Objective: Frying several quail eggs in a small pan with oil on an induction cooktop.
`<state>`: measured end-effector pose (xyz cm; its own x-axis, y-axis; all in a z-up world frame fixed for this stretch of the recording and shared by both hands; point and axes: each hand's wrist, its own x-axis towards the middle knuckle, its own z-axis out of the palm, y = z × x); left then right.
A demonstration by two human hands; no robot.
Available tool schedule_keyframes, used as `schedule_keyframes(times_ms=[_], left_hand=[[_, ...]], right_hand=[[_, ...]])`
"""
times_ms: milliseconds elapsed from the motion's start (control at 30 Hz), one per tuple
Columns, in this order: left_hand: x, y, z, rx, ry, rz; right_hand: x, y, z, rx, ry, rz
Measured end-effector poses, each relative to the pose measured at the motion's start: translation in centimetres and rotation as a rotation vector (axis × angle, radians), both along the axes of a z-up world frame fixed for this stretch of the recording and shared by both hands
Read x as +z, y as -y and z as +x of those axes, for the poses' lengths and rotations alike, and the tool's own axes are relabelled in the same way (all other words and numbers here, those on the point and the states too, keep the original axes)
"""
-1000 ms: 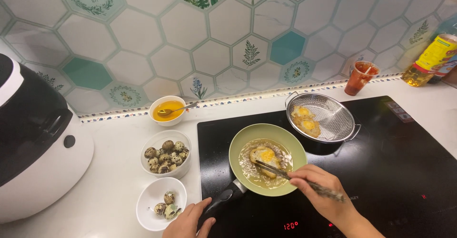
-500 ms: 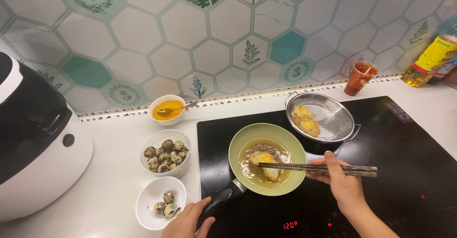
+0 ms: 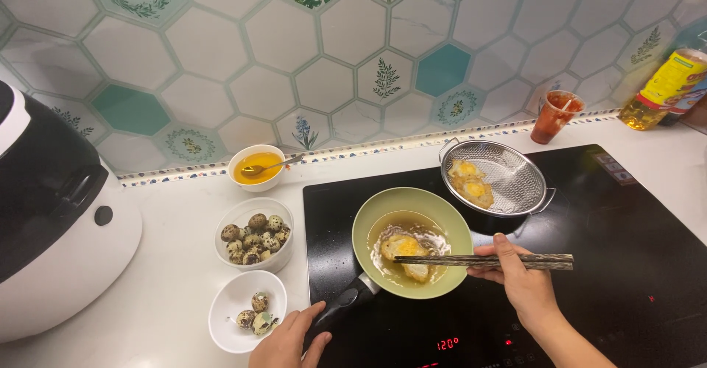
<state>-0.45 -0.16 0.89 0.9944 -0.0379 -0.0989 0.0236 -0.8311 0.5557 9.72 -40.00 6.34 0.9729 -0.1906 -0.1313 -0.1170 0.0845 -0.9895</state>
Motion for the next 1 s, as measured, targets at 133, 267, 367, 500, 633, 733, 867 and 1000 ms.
schedule_keyframes(times_ms=[133, 267, 367, 500, 633, 733, 867, 1000], left_hand=[[0.6, 0.4, -0.3, 0.022, 0.024, -0.008], [0.8, 0.3, -0.3, 0.025, 0.023, -0.008], [0.4, 0.3, -0.2, 0.021, 0.020, -0.008], [-0.2, 0.1, -0.1, 0.013, 0.020, -0.007], [-0.5, -0.2, 0.1, -0.005, -0.015, -0.008], [-0.1, 0.0, 0.2, 0.000, -0.054, 0.002], [-0.2, 0.1, 0.4, 0.018, -0.076, 0.025], [-1.5, -0.3, 0.6, -0.005, -0.050, 0.024]], right_hand=[[0.3, 0.0, 0.0, -0.011, -0.024, -0.021], [0.5, 1.2, 0.3, -0.011, 0.022, 0.060], [0.9, 2.2, 0.5, -0.030, -0.002, 0.125], [-0.5, 3.7, 1.4, -0.074, -0.098, 0.160], [-0.5, 3.9, 1.4, -0.110, -0.147, 0.068], [-0.2, 4.1, 1.4, -0.099, -0.143, -0.002], [-0.4, 3.4, 1.6, -0.060, -0.087, -0.041], [0.5, 1.6, 2.1, -0.024, -0.053, -0.136]])
